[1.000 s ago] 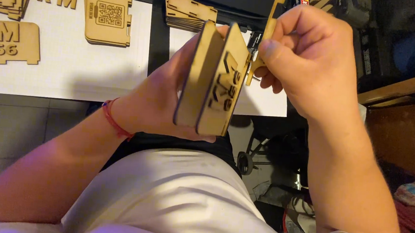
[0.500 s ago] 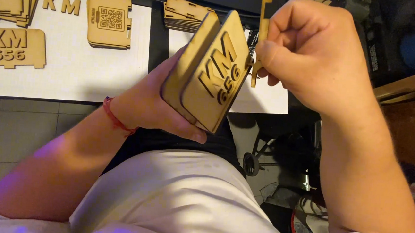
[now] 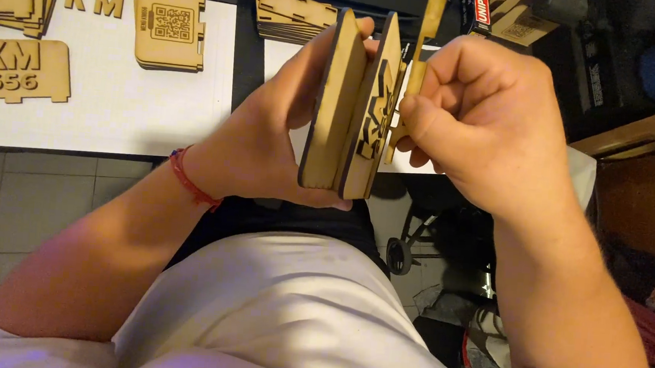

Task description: Assembling laser-cut wooden box components by fitting interlocking tabs and slots together at a workbench.

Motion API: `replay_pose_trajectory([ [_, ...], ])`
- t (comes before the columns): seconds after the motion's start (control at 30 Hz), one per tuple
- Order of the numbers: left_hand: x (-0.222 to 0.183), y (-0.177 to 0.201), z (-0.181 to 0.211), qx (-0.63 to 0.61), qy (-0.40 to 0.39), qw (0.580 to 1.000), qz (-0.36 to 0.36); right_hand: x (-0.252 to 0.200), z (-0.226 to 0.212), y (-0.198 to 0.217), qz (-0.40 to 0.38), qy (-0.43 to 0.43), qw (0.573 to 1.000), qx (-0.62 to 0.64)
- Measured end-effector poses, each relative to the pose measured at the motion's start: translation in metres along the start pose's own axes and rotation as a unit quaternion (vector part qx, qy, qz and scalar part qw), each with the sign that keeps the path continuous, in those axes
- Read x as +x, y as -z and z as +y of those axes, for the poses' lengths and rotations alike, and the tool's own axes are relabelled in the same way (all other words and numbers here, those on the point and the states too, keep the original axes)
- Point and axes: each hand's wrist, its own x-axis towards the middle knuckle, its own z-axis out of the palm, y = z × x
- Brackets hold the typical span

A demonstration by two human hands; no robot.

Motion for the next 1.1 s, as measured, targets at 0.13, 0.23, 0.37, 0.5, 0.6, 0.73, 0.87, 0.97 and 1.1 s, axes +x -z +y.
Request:
replay_pose_trajectory([
  [0.13, 0.002, -0.001, -0.005, -0.01, -0.011, 1.0, 0.011, -0.005, 0.001, -0.001, -0.01, -0.012, 1.0, 0.024],
  [0.23, 0.003, 0.0, -0.004, -0.017, -0.012, 1.0, 0.007, -0.007, 0.0, -0.004, -0.003, -0.012, 0.999, 0.046],
  [0.37, 0.003, 0.0, -0.004, -0.011, 0.009, 1.0, 0.015, -0.012, 0.003, -0.007, 0.003, -0.029, 0.998, 0.051],
  [0.5, 0.007, 0.003, -0.005, -0.01, 0.02, 1.0, 0.014, -0.016, 0.004, -0.009, 0.014, -0.035, 0.998, 0.056],
  [0.6, 0.01, 0.001, -0.005, 0.009, 0.017, 0.999, 0.028, -0.017, 0.004, -0.008, 0.016, -0.038, 0.997, 0.067],
  [0.73, 0.017, 0.001, -0.001, 0.039, 0.017, 0.999, 0.03, -0.019, 0.003, -0.007, 0.022, -0.041, 0.997, 0.059],
  [0.87, 0.022, 0.001, 0.004, 0.048, 0.017, 0.998, 0.039, -0.023, 0.005, -0.006, 0.017, -0.041, 0.997, 0.06],
  [0.97, 0.022, 0.004, 0.002, 0.063, 0.011, 0.997, 0.031, -0.023, 0.006, -0.006, 0.021, -0.046, 0.997, 0.062],
  [1.1, 0.022, 0.003, 0.003, 0.079, 0.002, 0.996, 0.027, -0.023, 0.006, -0.006, 0.002, -0.059, 0.994, 0.092],
])
